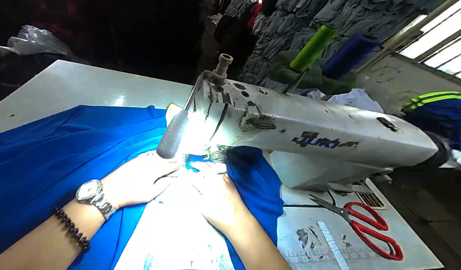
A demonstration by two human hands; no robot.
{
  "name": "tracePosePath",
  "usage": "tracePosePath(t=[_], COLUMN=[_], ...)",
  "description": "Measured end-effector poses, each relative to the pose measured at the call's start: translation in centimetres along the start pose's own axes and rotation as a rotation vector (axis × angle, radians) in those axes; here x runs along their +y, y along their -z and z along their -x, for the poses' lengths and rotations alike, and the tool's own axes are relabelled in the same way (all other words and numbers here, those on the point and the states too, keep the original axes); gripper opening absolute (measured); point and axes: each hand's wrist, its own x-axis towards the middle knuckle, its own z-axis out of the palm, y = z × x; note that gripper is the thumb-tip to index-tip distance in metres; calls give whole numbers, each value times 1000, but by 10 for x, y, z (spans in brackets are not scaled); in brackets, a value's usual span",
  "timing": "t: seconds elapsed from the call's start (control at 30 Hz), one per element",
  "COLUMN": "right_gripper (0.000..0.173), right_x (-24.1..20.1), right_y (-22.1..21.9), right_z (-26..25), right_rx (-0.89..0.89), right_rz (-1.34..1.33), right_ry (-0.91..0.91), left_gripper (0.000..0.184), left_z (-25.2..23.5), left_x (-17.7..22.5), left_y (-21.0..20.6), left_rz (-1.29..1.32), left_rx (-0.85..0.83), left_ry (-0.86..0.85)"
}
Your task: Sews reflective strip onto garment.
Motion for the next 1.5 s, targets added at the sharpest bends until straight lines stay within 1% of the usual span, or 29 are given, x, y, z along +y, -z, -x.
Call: tracePosePath(t=[0.03,0.07,0.13,0.2,0.27,0.3,0.33,0.37,0.4,0.47,0.53,0.6,0.67,0.7,0.77,0.87,0.93,1.0,1.07,1.1,1.2,1.27,1.33,1.37,1.4,1.43,1.47,1.5], right_gripper=[39,37,29,22,22,25,31,37,41,44,42,43,46,47,50,52,46,40,37,38,46,51,52,52,53,51,43,31], right_x=[1,3,14,42,98,135,178,217,245,272,269,268,282,289,293,307,318,316,303,296,295,297,293,288,274,247,209,168], right_y=[3,7,27,71,119,142,162,180,195,220,232,234,233,235,241,241,236,235,233,227,196,182,179,178,176,172,163,146], right_z=[5,15,45,81,103,106,110,111,109,100,90,85,84,83,77,69,67,69,76,84,108,111,110,112,115,115,114,114], right_rx=[28,108,441,666,876,952,982,993,1003,1021,1029,1011,963,924,761,460,326,316,405,481,775,918,970,975,994,1031,1036,944], right_rz=[-40,-96,-177,-190,-73,-5,19,-12,-59,-110,-158,-158,-90,-57,-75,-82,9,47,26,-2,-54,-74,-57,-6,65,123,143,103], right_ry=[-11,-14,36,2,-82,-136,-202,-270,-319,-349,-350,-350,-392,-443,-611,-875,-941,-959,-918,-887,-721,-647,-638,-619,-562,-466,-330,-179], left_gripper=[41,40,38,39,41,41,42,43,43,42,42,42,42,43,45,45,45,45,47,49,47,48,51,52,51,51,50,49], left_z=[-5,-8,-13,-14,-14,-14,-13,-14,-14,-14,-14,-14,-14,-14,-15,-15,-15,-15,-17,-18,-22,-22,-22,-23,-25,-27,-30,-30], left_x=[-4,-6,-8,-7,-4,-3,-2,-2,-1,-3,-4,-4,-2,-1,0,3,2,1,1,1,4,4,4,5,6,8,13,13], left_y=[0,-1,-2,0,6,5,4,5,5,3,1,1,4,5,6,7,7,5,5,6,9,11,13,14,16,21,26,25], left_rz=[4,16,57,93,112,110,101,97,92,78,70,75,78,76,75,72,67,43,-3,-22,-37,-9,-8,-15,-19,4,38,56], left_rx=[5,-1,5,-9,-67,-79,-86,-99,-110,-79,-57,-48,-59,-76,-106,-124,-124,-85,-90,-88,-79,-123,-136,-122,-100,-98,-116,-101], left_ry=[13,29,25,17,52,68,78,87,93,81,73,67,81,92,123,149,144,120,149,154,149,178,198,209,218,239,272,273])
